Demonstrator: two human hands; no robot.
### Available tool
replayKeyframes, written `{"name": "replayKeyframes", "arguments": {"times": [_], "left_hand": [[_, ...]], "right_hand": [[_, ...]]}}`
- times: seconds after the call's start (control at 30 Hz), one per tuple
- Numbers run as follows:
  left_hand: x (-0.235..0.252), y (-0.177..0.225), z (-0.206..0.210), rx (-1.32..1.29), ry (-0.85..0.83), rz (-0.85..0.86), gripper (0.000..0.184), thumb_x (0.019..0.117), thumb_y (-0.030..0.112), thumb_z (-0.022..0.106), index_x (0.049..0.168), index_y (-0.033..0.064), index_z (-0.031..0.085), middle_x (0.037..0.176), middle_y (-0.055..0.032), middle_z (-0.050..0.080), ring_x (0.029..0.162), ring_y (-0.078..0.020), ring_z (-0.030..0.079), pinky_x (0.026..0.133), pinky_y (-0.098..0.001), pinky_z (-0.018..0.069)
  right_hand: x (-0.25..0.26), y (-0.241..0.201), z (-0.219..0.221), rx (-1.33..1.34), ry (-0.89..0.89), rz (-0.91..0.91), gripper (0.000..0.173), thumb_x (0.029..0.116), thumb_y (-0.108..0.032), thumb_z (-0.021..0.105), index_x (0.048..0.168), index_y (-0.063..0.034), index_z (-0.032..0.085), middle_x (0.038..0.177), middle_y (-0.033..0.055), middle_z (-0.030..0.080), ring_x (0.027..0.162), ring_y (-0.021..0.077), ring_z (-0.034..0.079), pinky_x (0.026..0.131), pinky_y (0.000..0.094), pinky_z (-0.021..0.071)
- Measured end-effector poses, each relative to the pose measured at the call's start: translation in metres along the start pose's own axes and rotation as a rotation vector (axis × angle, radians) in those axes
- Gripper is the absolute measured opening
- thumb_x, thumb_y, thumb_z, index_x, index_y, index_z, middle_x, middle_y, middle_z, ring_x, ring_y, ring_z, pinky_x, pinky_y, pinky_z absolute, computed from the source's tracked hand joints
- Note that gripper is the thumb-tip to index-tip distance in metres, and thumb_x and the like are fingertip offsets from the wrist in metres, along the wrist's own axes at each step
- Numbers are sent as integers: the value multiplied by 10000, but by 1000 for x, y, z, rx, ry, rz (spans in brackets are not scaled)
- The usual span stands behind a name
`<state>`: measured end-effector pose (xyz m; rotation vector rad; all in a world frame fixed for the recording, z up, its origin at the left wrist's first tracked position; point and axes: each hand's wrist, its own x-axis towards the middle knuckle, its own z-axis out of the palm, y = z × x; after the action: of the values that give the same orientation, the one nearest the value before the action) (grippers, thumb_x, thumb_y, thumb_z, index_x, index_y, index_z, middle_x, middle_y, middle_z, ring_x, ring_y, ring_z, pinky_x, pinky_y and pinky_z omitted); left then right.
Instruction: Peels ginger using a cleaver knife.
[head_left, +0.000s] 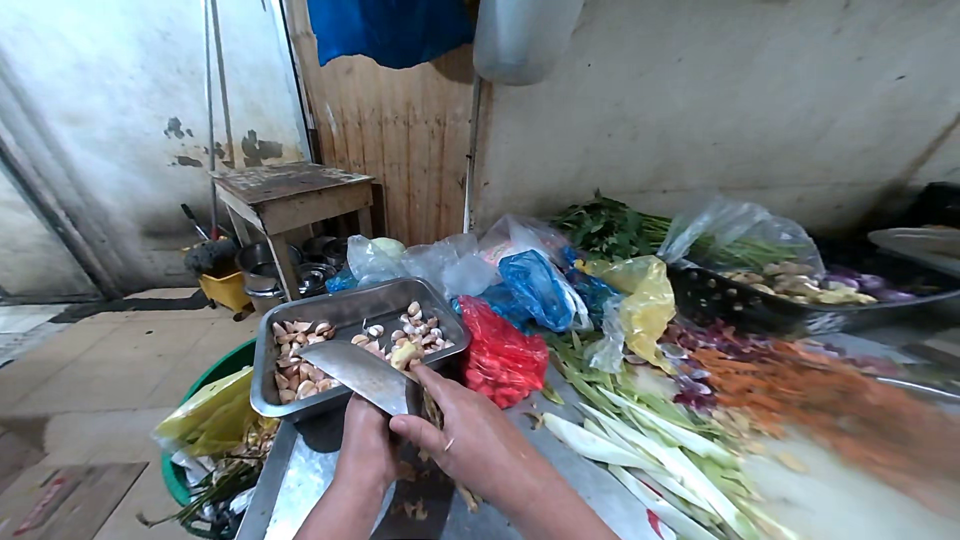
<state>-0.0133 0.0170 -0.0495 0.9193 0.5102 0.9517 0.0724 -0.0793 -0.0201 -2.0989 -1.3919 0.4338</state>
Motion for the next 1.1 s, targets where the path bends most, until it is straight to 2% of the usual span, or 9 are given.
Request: {"name": "replayKeyframes", "arguments": {"times": [0.3,0.57,0.87,1.03,1.1], "left_hand": [[-1,0,0,-16,-8,15,205,1031,14,355,1113,35,541,856,-41,678,791,-89,692,716,-265,597],[-1,-1,-1,18,3,13,215,1044,20,343,1134,24,538,886,-54,664,808,-100,681,732,-277,589],[-2,2,3,3,21,5,209,1056,34,340,1112,39,541,855,-41,665,781,-92,683,705,-267,589],[-1,4,3,27,39,9,222,1080,55,338,1149,15,545,884,-55,670,795,-95,686,725,-273,597],[-2,5,5,53,58,9,248,1093,88,320,1151,25,552,874,-53,674,780,-98,689,710,-280,598]], "right_hand": [[-1,0,0,-14,-3,-2,865,963,-710,475,1590,-121,377,1438,158,584,1297,306,588,1084,526,454],[-2,0,2,-7,15,-12,854,966,-701,481,1585,-119,387,1432,158,591,1301,304,587,1086,520,453],[-1,1,2,-2,4,-5,844,967,-688,494,1594,-136,371,1439,153,581,1288,307,592,1068,528,464],[-1,-2,0,-4,-73,20,906,946,-657,571,1633,-151,267,1494,156,525,1317,320,562,1074,549,450],[0,-5,-2,-26,-117,46,882,961,-553,622,1646,-171,218,1515,151,498,1327,323,548,1075,548,449]]}}
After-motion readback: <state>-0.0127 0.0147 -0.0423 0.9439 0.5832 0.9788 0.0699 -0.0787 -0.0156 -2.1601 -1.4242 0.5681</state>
